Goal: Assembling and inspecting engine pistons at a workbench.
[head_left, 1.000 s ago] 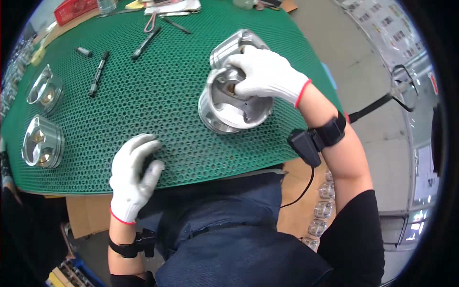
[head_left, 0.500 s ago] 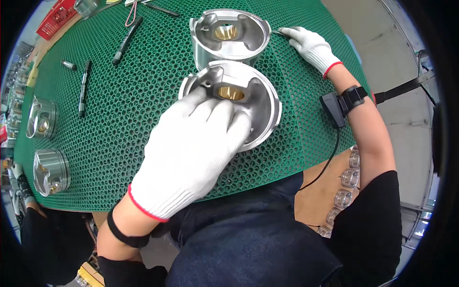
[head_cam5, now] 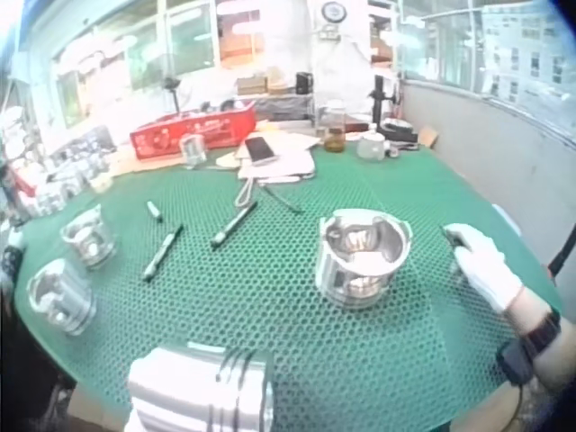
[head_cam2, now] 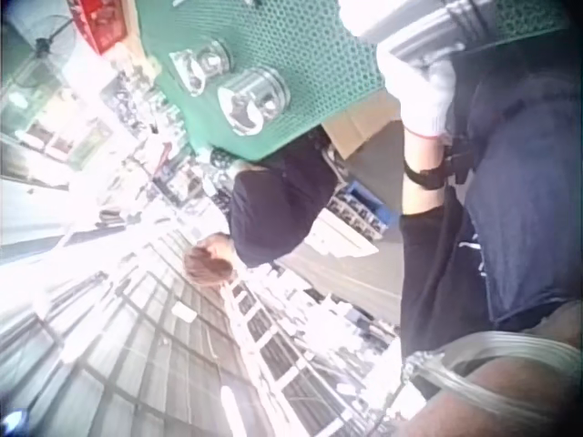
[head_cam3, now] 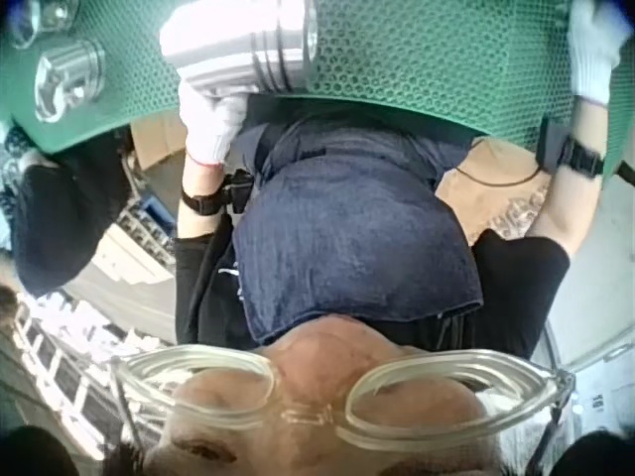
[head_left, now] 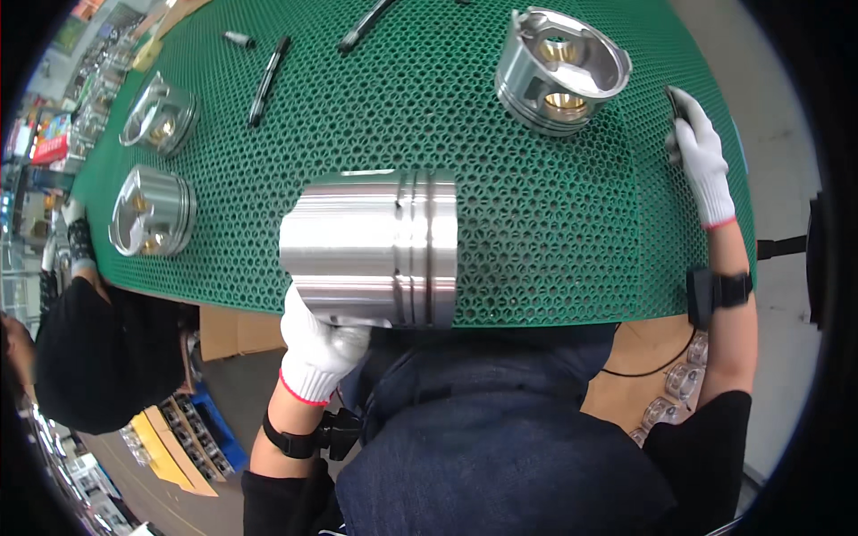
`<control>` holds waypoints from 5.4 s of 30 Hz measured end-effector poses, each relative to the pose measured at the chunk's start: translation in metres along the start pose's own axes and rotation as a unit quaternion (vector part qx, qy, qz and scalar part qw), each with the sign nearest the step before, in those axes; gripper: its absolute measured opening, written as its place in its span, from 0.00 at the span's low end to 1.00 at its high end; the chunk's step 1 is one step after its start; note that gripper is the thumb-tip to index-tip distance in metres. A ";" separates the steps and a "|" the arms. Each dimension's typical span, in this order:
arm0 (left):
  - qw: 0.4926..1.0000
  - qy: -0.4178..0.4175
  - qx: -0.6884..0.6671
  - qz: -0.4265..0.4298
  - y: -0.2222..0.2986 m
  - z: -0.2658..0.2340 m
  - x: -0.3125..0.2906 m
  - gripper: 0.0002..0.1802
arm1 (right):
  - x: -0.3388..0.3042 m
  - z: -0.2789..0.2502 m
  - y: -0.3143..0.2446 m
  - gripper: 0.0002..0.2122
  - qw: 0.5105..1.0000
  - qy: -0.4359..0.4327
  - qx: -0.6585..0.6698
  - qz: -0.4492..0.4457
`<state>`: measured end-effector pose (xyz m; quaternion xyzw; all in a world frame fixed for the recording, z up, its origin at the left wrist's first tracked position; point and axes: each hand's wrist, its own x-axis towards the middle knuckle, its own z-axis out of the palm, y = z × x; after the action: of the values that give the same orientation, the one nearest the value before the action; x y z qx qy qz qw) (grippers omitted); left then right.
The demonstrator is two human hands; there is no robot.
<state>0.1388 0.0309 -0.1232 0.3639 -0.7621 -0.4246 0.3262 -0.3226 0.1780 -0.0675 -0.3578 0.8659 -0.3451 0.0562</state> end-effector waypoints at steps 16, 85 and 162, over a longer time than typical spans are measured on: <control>0.998 -0.033 0.024 -0.049 -0.009 -0.013 -0.006 0.24 | -0.180 0.057 -0.072 0.20 0.799 -0.199 0.550 0.136; 0.986 -0.123 -0.043 0.108 0.017 -0.018 0.081 0.33 | -0.216 0.015 -0.083 0.15 0.830 -0.400 0.356 0.154; 0.807 -0.179 0.492 0.275 0.132 0.106 0.156 0.18 | -0.168 0.034 -0.033 0.07 0.952 0.055 -0.145 -0.263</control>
<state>-0.0652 -0.0059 -0.0226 0.1689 -0.9819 0.0566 0.0649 -0.1678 0.2530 -0.0971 -0.5574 0.7836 -0.2379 -0.1367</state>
